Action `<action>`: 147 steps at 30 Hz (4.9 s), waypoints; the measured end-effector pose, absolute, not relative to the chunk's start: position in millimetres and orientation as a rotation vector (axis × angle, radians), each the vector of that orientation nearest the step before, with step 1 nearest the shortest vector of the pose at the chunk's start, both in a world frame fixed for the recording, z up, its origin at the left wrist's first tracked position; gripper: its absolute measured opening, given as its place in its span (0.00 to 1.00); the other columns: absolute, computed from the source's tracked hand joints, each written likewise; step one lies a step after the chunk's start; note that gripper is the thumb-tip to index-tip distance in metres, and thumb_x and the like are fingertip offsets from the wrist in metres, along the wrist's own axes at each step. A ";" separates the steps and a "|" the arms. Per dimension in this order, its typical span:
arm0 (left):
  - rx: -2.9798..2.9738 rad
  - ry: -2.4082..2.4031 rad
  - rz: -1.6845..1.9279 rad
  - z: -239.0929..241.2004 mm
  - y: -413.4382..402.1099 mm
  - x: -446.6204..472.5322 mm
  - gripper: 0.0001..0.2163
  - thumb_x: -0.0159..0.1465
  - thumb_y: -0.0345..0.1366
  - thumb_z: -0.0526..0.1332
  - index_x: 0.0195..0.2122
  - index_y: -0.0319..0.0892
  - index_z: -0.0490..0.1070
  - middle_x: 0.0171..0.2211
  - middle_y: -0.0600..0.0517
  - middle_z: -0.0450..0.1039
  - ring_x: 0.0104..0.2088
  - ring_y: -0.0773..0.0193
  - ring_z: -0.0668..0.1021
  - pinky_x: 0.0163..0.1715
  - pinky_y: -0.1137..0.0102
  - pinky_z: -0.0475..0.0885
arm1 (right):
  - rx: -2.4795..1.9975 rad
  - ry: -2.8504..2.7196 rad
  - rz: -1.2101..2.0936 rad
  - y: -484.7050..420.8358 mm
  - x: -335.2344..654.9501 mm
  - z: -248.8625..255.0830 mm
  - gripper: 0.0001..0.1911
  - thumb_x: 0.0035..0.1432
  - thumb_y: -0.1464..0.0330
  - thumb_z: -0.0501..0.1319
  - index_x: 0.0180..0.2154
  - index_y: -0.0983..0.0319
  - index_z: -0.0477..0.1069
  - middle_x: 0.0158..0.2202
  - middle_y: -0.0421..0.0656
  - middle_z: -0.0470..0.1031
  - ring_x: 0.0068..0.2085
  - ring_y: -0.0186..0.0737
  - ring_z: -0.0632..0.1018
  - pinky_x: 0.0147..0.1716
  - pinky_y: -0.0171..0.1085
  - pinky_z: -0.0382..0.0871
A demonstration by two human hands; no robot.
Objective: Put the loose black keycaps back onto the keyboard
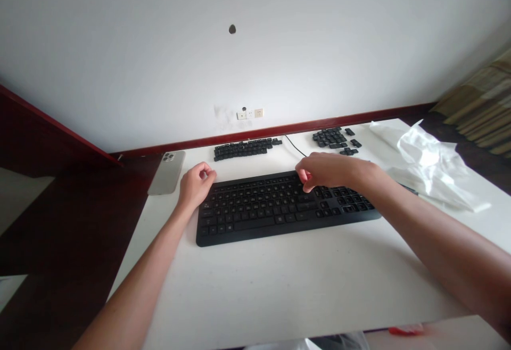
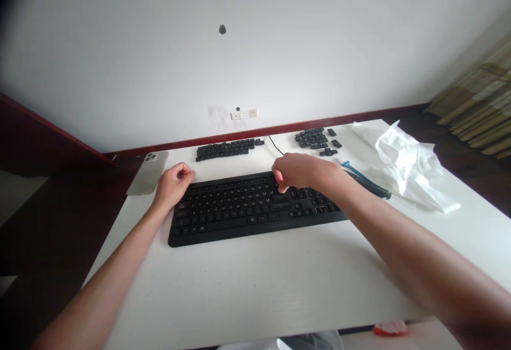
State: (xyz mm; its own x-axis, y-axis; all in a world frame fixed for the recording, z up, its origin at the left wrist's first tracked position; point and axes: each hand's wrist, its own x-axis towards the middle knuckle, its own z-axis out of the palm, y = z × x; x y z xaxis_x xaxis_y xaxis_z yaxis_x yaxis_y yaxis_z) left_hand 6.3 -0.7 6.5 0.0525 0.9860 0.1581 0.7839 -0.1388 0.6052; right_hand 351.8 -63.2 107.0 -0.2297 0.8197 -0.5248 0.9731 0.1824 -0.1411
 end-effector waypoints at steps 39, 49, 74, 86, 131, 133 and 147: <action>2.012 1.819 0.708 7.1 -2.0 6.5 0.09 0.62 0.42 0.60 0.28 0.45 0.66 0.26 0.56 0.66 0.29 0.65 0.69 0.32 0.70 0.59 | 1.960 2.406 -0.110 -12.7 351.3 40.4 0.33 0.70 0.73 0.48 0.74 0.67 0.52 0.45 0.60 0.83 0.45 0.59 0.83 0.44 0.47 0.68; 2.007 1.813 0.713 7.0 -1.3 6.1 0.10 0.62 0.42 0.60 0.28 0.45 0.66 0.26 0.57 0.66 0.29 0.64 0.69 0.33 0.70 0.60 | 1.949 2.407 -0.105 -16.2 353.8 41.7 0.29 0.68 0.75 0.50 0.69 0.67 0.61 0.42 0.58 0.83 0.45 0.58 0.84 0.44 0.46 0.68; 2.011 1.795 0.725 6.7 -1.1 5.2 0.09 0.62 0.42 0.60 0.28 0.45 0.65 0.26 0.57 0.66 0.29 0.64 0.70 0.33 0.70 0.60 | 1.723 2.696 -0.560 -21.1 381.9 83.7 0.13 0.64 0.68 0.61 0.46 0.60 0.82 0.44 0.46 0.85 0.43 0.46 0.83 0.43 0.41 0.75; 2.008 1.784 0.725 7.0 -1.5 5.9 0.09 0.62 0.42 0.60 0.27 0.45 0.66 0.25 0.56 0.67 0.29 0.64 0.70 0.33 0.70 0.60 | 1.536 2.363 -0.952 -41.0 374.1 108.1 0.12 0.57 0.63 0.68 0.43 0.58 0.82 0.44 0.45 0.85 0.44 0.50 0.84 0.42 0.42 0.73; 1.981 1.785 0.748 9.3 -3.1 7.7 0.08 0.61 0.41 0.60 0.27 0.45 0.67 0.26 0.56 0.69 0.29 0.64 0.70 0.33 0.69 0.60 | 1.572 2.362 -0.877 -42.0 366.5 101.1 0.10 0.57 0.66 0.67 0.42 0.59 0.82 0.42 0.44 0.85 0.42 0.47 0.83 0.40 0.42 0.72; 1.980 1.786 0.746 9.2 -3.2 7.8 0.08 0.61 0.41 0.61 0.27 0.45 0.66 0.26 0.56 0.69 0.29 0.64 0.70 0.33 0.69 0.60 | 1.569 2.360 -0.882 -41.4 367.1 100.7 0.10 0.57 0.67 0.67 0.42 0.59 0.82 0.42 0.44 0.85 0.42 0.47 0.83 0.41 0.42 0.72; 2.008 1.771 0.753 8.4 -2.0 7.2 0.09 0.61 0.41 0.60 0.27 0.44 0.66 0.25 0.56 0.67 0.29 0.64 0.70 0.33 0.70 0.61 | 1.507 2.353 -0.924 -42.5 367.6 109.0 0.15 0.58 0.60 0.65 0.44 0.59 0.82 0.44 0.46 0.85 0.44 0.52 0.83 0.43 0.46 0.74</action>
